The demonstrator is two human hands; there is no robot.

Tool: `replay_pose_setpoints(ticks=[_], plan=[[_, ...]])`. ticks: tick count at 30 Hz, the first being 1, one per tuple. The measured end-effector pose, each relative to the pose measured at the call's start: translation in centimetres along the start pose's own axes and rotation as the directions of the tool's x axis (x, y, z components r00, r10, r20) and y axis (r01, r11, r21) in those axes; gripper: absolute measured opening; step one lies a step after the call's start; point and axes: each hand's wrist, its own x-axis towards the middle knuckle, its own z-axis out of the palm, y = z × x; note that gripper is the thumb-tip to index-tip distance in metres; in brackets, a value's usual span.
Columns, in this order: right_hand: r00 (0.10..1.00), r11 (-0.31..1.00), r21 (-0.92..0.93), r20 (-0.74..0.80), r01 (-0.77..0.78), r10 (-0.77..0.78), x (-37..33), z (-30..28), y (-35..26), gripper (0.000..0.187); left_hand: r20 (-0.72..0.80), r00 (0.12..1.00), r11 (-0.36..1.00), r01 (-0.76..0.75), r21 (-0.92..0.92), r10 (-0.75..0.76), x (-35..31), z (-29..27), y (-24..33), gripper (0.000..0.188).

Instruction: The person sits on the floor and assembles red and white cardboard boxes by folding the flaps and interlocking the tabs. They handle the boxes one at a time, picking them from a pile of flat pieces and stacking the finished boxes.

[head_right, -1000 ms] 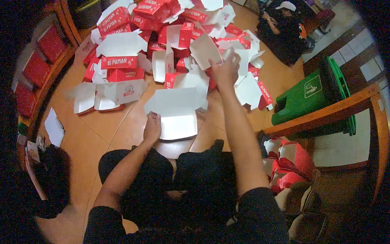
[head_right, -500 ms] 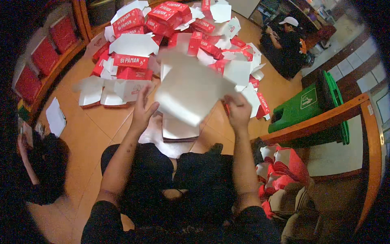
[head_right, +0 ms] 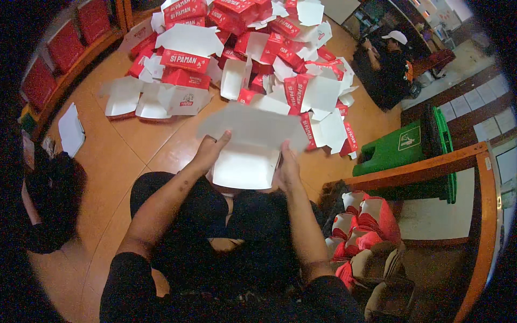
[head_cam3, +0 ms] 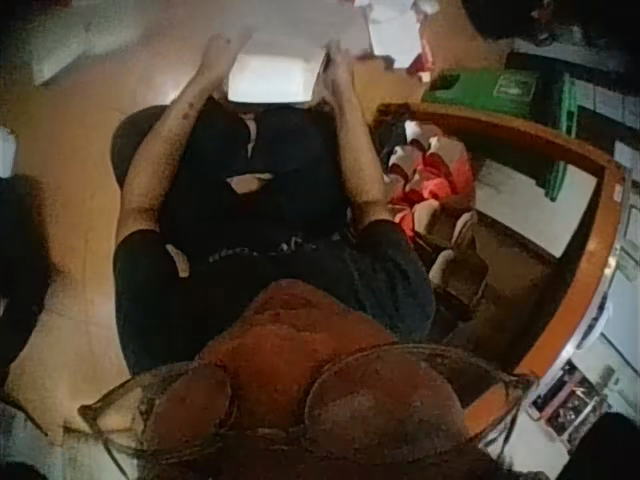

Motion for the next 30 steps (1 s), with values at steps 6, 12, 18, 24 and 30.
replay_pose_setpoints(ticks=[6, 12, 18, 24, 30], plan=[[0.872, 0.340, -0.856, 0.224, 0.390, -0.435, 0.8, 1.3, 0.6, 0.060, -0.207, 0.977, 0.999, 0.045, 0.010, -0.042, 1.6, -0.5, -0.9, 0.048], [0.983, 0.608, -0.793, -0.080, 0.039, -0.167, 7.1, -6.0, -0.3, 0.058, 0.120, 0.973, 0.926, -0.227, 0.302, 0.199, 2.2, -3.3, -1.1, 0.033], [0.992, 0.546, -0.837, -0.044, 0.030, -0.122, 8.2, -4.6, 2.8, 0.037, 0.654, 0.753, 0.316, -0.605, 0.731, -0.071, 1.7, -6.9, -6.9, 0.041], [0.965, 0.074, -0.991, 0.094, 0.115, -0.246, 8.8, -4.0, 3.5, 0.037, 0.748, 0.663, 0.260, -0.717, 0.647, -0.034, 3.6, -6.3, -13.0, 0.039], [0.927, -0.062, -0.998, 0.001, -0.024, -0.375, 10.1, -7.6, 4.2, 0.041, 0.758, 0.651, 0.491, -0.672, 0.554, 0.035, 2.6, -5.4, -11.1, 0.021]])
